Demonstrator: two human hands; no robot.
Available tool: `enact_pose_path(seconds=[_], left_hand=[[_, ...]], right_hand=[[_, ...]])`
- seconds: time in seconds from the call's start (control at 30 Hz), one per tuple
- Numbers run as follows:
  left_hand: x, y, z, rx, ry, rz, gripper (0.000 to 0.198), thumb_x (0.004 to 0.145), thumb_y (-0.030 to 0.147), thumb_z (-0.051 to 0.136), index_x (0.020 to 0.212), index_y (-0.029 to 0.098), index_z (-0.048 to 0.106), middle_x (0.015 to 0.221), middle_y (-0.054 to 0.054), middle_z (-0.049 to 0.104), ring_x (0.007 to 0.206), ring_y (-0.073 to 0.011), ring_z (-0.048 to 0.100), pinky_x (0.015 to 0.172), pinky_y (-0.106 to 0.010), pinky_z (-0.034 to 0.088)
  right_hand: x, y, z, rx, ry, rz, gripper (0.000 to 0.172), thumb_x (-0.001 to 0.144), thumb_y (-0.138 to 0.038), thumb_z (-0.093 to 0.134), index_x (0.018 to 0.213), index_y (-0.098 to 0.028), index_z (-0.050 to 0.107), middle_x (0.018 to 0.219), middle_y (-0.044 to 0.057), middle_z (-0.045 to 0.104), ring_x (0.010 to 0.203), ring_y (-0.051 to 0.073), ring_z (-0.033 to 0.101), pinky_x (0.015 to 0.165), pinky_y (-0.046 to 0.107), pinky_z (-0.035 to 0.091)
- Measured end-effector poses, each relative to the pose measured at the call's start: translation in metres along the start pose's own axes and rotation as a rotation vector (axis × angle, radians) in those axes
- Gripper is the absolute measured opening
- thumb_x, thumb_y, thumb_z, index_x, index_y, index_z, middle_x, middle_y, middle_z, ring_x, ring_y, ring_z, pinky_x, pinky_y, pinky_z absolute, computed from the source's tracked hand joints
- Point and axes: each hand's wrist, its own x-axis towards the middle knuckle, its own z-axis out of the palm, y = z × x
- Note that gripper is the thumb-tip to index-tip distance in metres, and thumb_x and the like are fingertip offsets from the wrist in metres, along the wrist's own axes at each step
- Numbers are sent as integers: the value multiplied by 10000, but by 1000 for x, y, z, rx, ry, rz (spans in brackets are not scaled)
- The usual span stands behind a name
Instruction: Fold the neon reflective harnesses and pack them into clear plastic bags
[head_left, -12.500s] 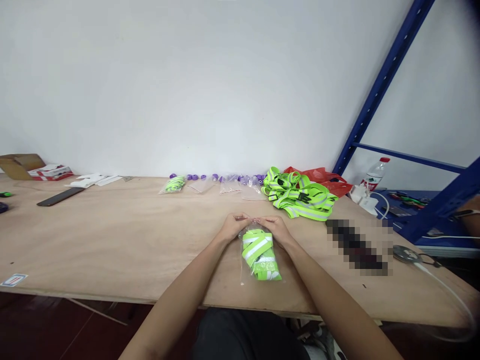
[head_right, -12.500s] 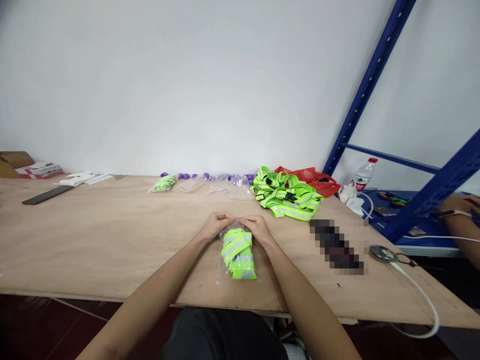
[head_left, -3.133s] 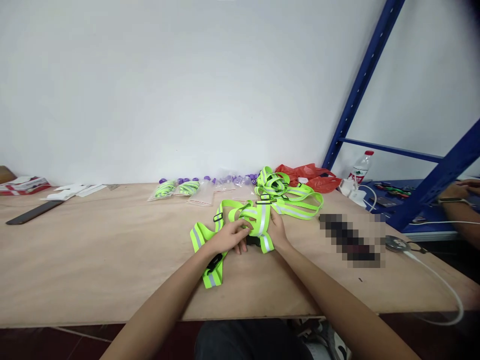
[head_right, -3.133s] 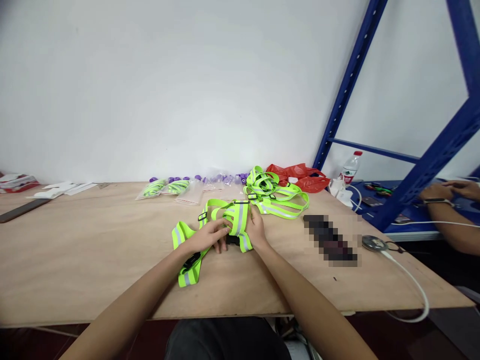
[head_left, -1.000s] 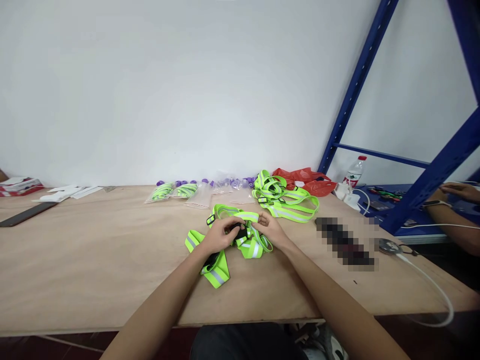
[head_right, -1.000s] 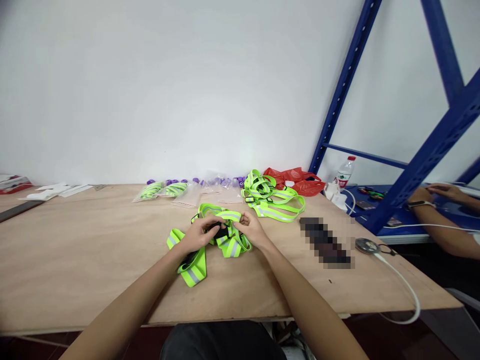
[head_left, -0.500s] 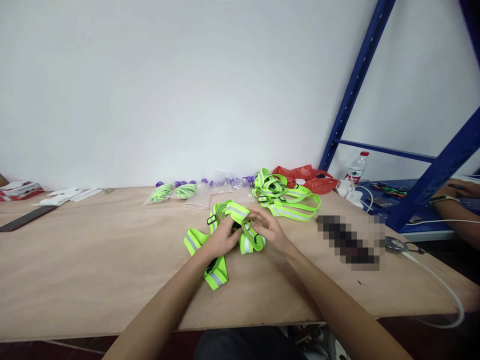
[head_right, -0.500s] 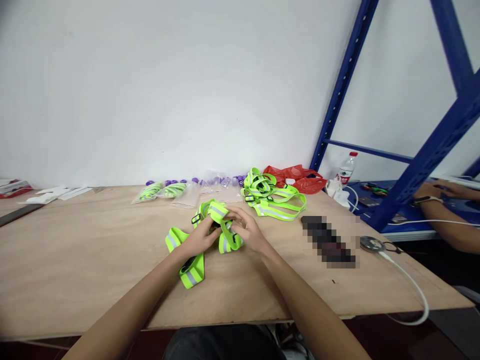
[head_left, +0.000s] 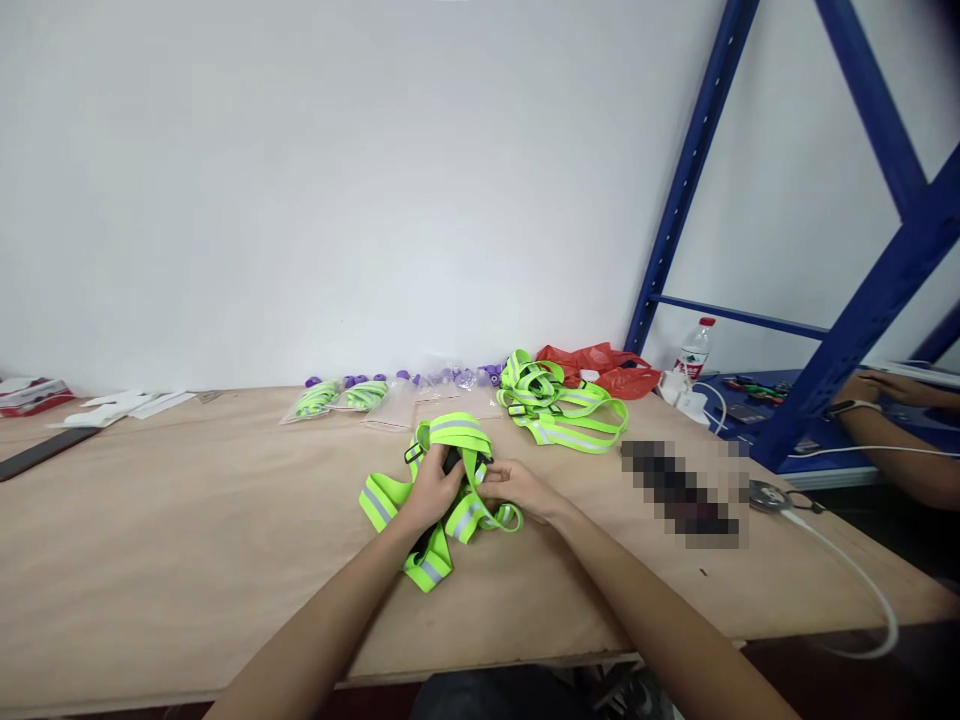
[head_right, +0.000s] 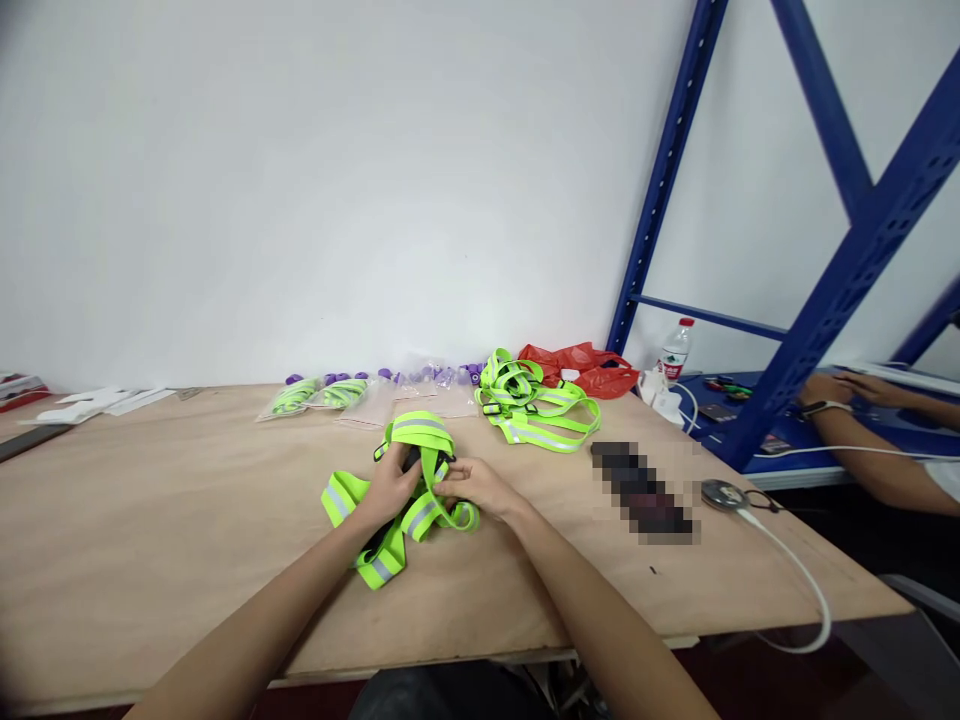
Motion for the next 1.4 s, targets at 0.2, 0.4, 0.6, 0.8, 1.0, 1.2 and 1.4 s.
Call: enact_pose_path(seconds=[0.2, 0.4, 0.6, 0.8, 1.0, 1.2, 1.4], left_hand=[[-1, 8, -5, 245, -223, 99, 395, 942, 291, 520, 1328, 208, 539, 1356, -127, 593, 1275, -290, 530, 1108, -484, 368], [-3, 1, -6, 301, -247, 114, 458, 923, 299, 553, 1374, 222, 538, 1407, -120, 568, 1314, -307, 507, 1133, -510, 345], [-2, -10, -11, 354, -219, 99, 496, 915, 350, 566, 1386, 197, 542, 1438, -131, 540, 1348, -315, 477, 1138, -519, 341], [0, 2, -15, 327, -223, 115, 332, 898, 297, 548, 1189, 235, 696, 1226, -82, 700, 1157, -289, 625, 1035, -470, 453], [9, 8, -34, 390, -118, 186, 239, 888, 289, 535, 976, 244, 752, 979, -61, 765, 903, -251, 681, 836, -368, 515], [20, 14, -75, 619, -383, 68, 237, 887, 365, 544, 820, 221, 720, 794, -47, 696, 712, -200, 617, 669, -284, 450], [19, 29, -85, 586, -338, 73, 353, 870, 495, 575, 698, 196, 654, 749, -34, 620, 693, -177, 561, 635, -269, 409]], right_hand=[[9, 5, 0, 77, 270, -106, 410, 656, -523, 824, 827, -173, 695, 661, -4, 659, 539, 130, 603, 505, 239, 475], [15, 6, -19, 67, 595, -294, 327, 660, -498, 799, 659, -205, 657, 634, -11, 589, 545, 149, 534, 473, 268, 461], [5, -5, -47, -228, 922, -554, 301, 731, -511, 721, 710, -215, 675, 835, 42, 586, 751, 205, 569, 633, 341, 568], [0, -5, -63, -303, 1001, -615, 325, 749, -496, 707, 917, -220, 735, 1115, 96, 586, 820, 220, 627, 760, 391, 581], [5, 3, -70, -366, 997, -602, 364, 728, -456, 690, 999, -214, 717, 1070, 90, 626, 760, 202, 602, 705, 362, 546], [3, 1, -66, -312, 965, -505, 517, 739, -461, 682, 1175, -213, 560, 780, 11, 624, 695, 202, 595, 671, 336, 493], [4, -1, -63, -388, 990, -494, 508, 723, -472, 709, 1124, -223, 522, 747, -28, 567, 699, 187, 566, 685, 312, 451]])
